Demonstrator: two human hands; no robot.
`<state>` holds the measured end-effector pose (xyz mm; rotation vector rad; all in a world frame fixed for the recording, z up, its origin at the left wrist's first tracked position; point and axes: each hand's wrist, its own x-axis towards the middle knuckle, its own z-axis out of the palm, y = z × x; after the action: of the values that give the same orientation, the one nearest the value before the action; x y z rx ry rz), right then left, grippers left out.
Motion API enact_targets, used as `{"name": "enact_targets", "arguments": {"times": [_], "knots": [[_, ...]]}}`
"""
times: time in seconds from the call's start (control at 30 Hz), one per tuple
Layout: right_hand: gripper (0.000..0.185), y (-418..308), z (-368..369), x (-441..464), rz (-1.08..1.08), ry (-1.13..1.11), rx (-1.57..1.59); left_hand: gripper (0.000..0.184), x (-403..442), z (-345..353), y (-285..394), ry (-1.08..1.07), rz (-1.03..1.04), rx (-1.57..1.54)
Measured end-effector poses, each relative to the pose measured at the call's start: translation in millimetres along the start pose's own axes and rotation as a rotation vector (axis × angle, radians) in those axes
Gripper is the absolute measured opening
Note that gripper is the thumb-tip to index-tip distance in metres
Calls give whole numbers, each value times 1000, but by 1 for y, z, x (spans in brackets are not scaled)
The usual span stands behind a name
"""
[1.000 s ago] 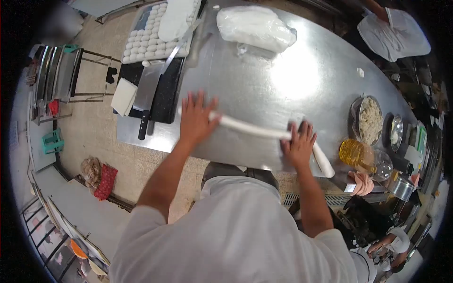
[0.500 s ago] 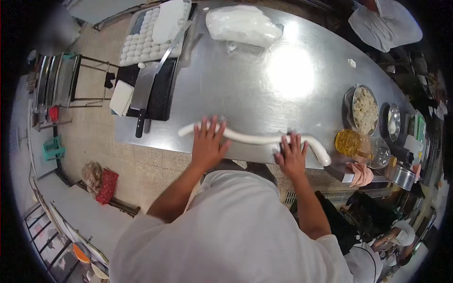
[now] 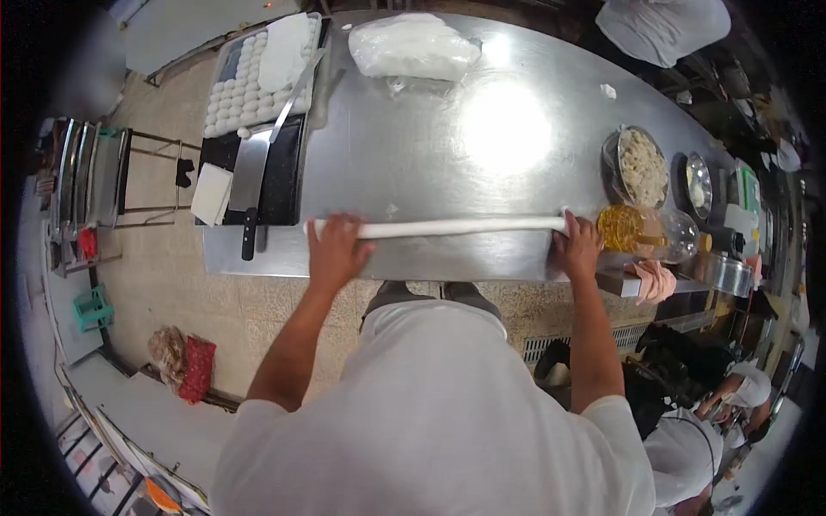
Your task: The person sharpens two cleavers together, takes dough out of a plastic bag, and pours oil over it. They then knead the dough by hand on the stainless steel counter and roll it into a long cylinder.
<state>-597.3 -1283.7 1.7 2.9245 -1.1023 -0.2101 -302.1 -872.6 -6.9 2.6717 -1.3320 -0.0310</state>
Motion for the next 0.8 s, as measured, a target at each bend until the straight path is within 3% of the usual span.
{"name": "enact_targets", "arguments": {"times": [0.13, 0.2, 0.23, 0.3, 0.33, 0.37, 0.4, 0.43, 0.5, 0.57, 0.6, 0.63, 0.67, 0.7, 0.73, 0.8], "knots": [[43, 0, -23, 27, -33, -97, 243, 39, 38, -23, -50, -188, -47, -4], [42, -15, -29, 28, -54, -56, 411, 44, 37, -28, -80, -333, -76, -395], [43, -34, -40, 22, -93, -58, 466, 45, 30, -64, -93, -293, -4, -331], [45, -79, -44, -2, -200, -22, 454, 34, 3, -127, -126, -195, -271, -560], [45, -103, -41, -16, -275, 18, 386, 28, -12, -149, -149, -207, -513, -597], [50, -125, -10, -28, -350, -6, 452, 28, -29, -163, -161, -67, -641, -552], [54, -148, 19, -36, -429, -24, 517, 29, -39, -172, -169, 83, -765, -503], [58, -181, 8, -47, -411, 39, 400, 29, -41, -175, -171, 88, -765, -501], [65, -207, 8, -32, -364, 59, 173, 35, -42, -176, -169, 113, -952, -1081], [65, -215, 5, 20, -324, 144, 174, 36, -15, -165, -139, 17, -870, -1268], [67, -219, 1, 49, -276, 117, 155, 34, 4, -149, -122, -11, -791, -1247], [70, -225, -4, 76, -235, 129, 140, 35, 19, -119, -113, -10, -581, -1226], [73, -232, -17, 97, -175, 107, 164, 33, 49, -121, -88, -181, -599, -1124], [74, -236, -21, 111, -131, 128, 208, 32, 73, -103, -67, -202, -489, -1256], [74, -240, -21, 106, -128, 130, 205, 33, 98, -78, -41, -164, -437, -1397], [74, -247, -20, 97, -49, 112, 172, 36, 124, -32, 7, -35, -205, -1249]]}}
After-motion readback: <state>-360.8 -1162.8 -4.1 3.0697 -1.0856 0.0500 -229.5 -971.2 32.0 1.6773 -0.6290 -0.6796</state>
